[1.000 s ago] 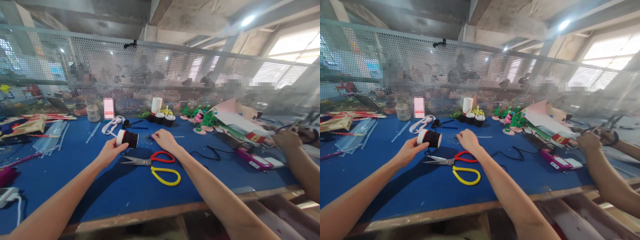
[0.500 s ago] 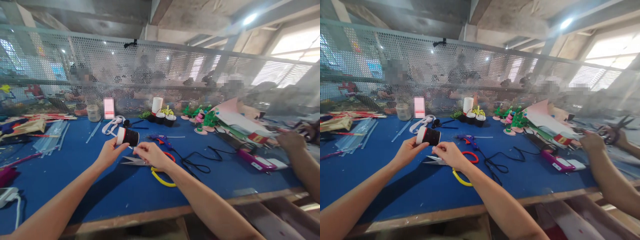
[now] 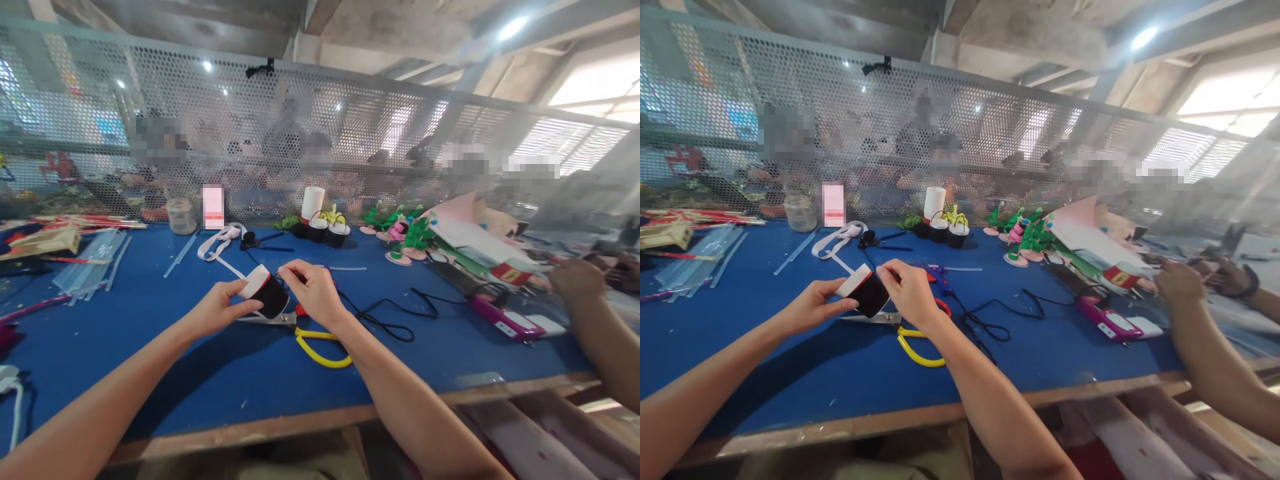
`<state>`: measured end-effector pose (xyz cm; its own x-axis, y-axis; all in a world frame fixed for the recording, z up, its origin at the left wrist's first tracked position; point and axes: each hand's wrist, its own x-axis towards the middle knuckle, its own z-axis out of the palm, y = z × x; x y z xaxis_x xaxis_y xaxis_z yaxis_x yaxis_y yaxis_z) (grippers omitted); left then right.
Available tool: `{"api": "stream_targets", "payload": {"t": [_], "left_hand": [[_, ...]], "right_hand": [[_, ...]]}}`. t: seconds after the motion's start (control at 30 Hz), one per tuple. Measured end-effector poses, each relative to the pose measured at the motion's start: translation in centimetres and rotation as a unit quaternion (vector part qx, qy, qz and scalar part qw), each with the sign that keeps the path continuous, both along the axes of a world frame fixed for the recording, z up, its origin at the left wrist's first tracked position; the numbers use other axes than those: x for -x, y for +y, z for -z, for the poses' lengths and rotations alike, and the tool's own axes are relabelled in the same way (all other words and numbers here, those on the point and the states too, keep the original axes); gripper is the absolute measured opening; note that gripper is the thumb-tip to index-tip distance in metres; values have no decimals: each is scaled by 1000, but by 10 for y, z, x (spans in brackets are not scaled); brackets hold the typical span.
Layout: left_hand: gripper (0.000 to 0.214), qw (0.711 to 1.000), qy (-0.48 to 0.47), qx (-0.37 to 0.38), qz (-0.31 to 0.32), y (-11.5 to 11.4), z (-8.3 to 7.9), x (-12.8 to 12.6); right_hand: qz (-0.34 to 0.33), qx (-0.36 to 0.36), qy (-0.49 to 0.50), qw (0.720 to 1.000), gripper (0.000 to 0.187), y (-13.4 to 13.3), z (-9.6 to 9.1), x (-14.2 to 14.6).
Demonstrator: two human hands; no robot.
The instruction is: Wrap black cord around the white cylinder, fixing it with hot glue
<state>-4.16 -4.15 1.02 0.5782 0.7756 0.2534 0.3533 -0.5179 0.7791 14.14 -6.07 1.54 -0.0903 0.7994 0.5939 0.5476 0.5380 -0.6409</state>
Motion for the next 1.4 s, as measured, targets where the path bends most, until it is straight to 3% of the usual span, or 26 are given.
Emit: {"api": "stream_targets", "payload": {"t": [0.33,0.93,1.13,1.4], "left_hand": [[36,998,-26,48,30,-2,-1,1],[32,990,-69,125,15,-6,-3,-2],[33,989,-76,126,24,-6,-3,-2],[31,995,-28,82,42,-7,-4,1]], "right_hand": [[-5,24,31,999,19,4,4,2],[-13,59,50,997,15,5,8,6],[14,41,28,999,16,5,12,10],[3,92,25,995,16,2,14,15]]}}
